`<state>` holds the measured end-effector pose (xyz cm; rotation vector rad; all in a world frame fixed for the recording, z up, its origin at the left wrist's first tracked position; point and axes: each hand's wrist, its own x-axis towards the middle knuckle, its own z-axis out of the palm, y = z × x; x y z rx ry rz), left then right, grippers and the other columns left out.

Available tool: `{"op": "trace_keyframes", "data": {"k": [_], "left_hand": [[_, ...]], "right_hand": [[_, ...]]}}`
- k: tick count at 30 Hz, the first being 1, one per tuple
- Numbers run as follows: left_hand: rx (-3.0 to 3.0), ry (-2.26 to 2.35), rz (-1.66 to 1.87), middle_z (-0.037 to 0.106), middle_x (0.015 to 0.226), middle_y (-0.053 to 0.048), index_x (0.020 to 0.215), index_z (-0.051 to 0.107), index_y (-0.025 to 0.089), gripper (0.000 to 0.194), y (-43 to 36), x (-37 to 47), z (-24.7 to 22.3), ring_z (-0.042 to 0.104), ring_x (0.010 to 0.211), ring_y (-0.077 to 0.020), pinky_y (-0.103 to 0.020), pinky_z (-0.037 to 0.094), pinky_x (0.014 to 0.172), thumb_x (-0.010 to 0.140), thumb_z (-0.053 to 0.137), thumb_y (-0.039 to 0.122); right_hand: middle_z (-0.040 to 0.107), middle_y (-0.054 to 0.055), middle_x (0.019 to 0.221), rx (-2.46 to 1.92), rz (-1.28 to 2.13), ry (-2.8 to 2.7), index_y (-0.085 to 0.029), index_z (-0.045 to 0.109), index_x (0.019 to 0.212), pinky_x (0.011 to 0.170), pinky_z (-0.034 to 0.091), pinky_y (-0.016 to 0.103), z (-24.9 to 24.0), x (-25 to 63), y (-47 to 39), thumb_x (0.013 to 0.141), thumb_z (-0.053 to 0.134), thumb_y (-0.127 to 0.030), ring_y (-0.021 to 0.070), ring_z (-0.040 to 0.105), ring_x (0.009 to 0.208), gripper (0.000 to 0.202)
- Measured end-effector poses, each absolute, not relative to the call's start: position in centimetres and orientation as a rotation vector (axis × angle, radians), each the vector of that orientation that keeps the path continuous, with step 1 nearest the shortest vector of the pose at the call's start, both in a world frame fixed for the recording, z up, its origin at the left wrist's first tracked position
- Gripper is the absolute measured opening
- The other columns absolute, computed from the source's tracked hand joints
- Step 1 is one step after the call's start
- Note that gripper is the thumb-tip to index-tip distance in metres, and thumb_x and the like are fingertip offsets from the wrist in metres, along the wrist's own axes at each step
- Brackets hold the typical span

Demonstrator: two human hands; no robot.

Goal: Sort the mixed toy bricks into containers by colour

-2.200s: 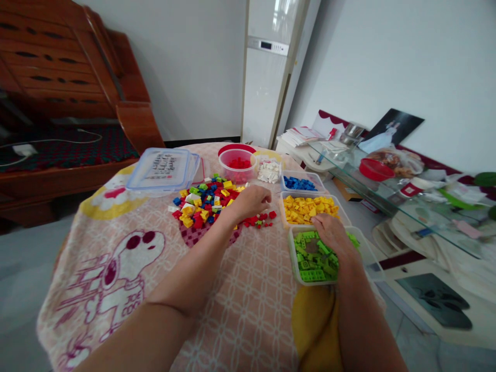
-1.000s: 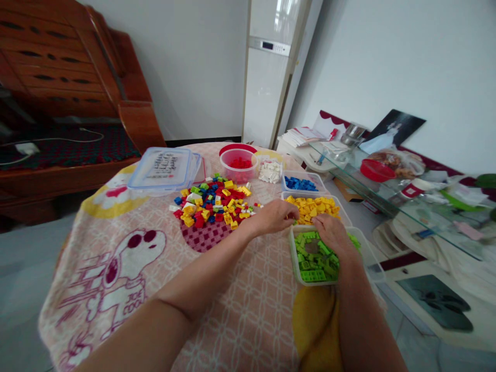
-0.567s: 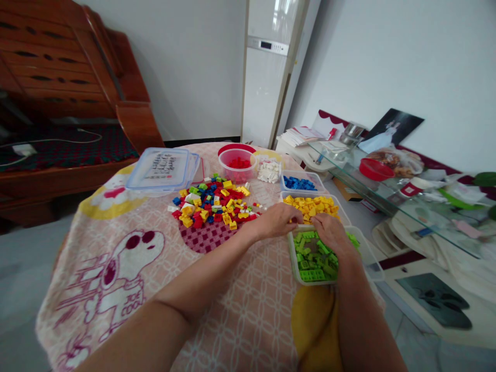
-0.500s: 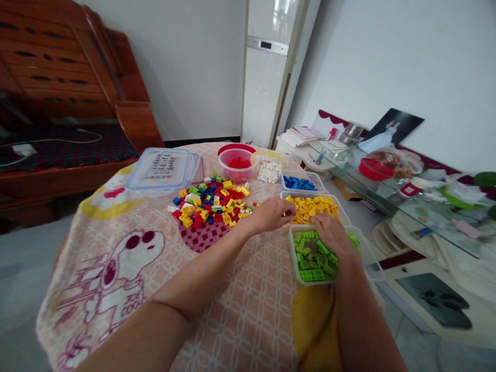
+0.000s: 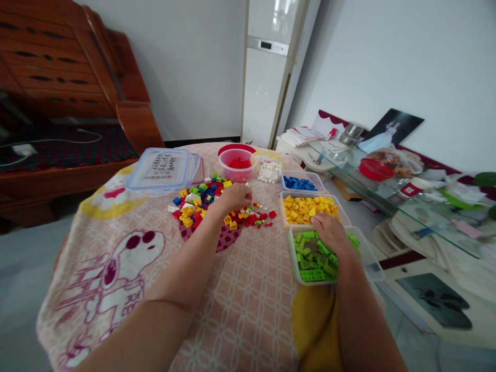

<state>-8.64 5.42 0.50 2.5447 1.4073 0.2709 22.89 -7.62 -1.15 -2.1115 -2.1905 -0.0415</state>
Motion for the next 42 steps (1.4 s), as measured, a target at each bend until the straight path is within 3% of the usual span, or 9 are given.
{"op": "trace_keyframes", "data": {"k": [9,14,22,34,37,42], "left_hand": [[2.514,1.455,0.12,0.078,0.086,-0.01,0.085,0.08,0.014,0.026,5.0,-7.4,-1.0,0.069,0.08,-0.0206,-0.025,0.044,0.068,0.082,0.072,0.039],[2.527,1.446,0.211,0.077,0.081,-0.009,0.082,0.079,0.014,0.018,5.1,-7.5,-0.6,0.068,0.077,-0.0184,-0.025,0.042,0.066,0.083,0.068,0.029],[2.367,1.046,0.541,0.074,0.071,-0.001,0.083,0.076,0.013,0.013,2.8,-4.6,1.1,0.063,0.065,-0.012,-0.021,0.042,0.062,0.082,0.065,0.02],[2.559,0.5,0.491,0.078,0.094,-0.004,0.1,0.076,0.017,0.016,-3.2,1.9,0.3,0.069,0.082,-0.0156,-0.024,0.045,0.071,0.089,0.072,0.028],[2.553,0.556,0.524,0.078,0.095,-0.004,0.103,0.075,0.018,0.018,-2.7,1.3,0.7,0.069,0.082,-0.0158,-0.024,0.046,0.072,0.089,0.072,0.029],[2.564,0.88,0.44,0.077,0.08,-0.003,0.091,0.078,0.018,0.016,-0.1,-1.9,2.2,0.066,0.07,-0.0147,-0.024,0.043,0.065,0.083,0.065,0.016]], "right_hand": [[0.076,0.013,0.099,-2.089,-0.074,-2.185,-0.016,0.072,0.091,0.085,0.045,0.03,-1.5,23.2,-7.6,0.103,0.04,-0.025,0.0225,0.068,0.094,0.035],[0.076,0.013,0.099,-2.085,-0.061,-2.184,-0.018,0.071,0.091,0.084,0.045,0.031,-1.4,23.2,-7.6,0.103,0.04,-0.025,0.0223,0.067,0.093,0.034],[0.076,0.012,0.096,-2.064,-0.026,-2.188,-0.02,0.069,0.087,0.082,0.045,0.03,-1.3,23.4,-7.6,0.102,0.04,-0.026,0.0219,0.066,0.09,0.034],[0.076,0.013,0.099,-2.121,-0.056,-2.163,-0.016,0.072,0.09,0.081,0.043,0.03,-1.4,22.9,-7.6,0.103,0.039,-0.024,0.0219,0.066,0.091,0.036],[0.076,0.013,0.097,-2.109,-0.062,-2.169,-0.017,0.072,0.09,0.081,0.043,0.029,-1.3,22.9,-7.6,0.103,0.039,-0.023,0.0213,0.066,0.09,0.035],[0.076,0.012,0.098,-2.071,-0.038,-2.189,-0.019,0.07,0.088,0.082,0.044,0.029,-1.2,23.0,-7.6,0.103,0.039,-0.025,0.0213,0.066,0.092,0.035]]}}
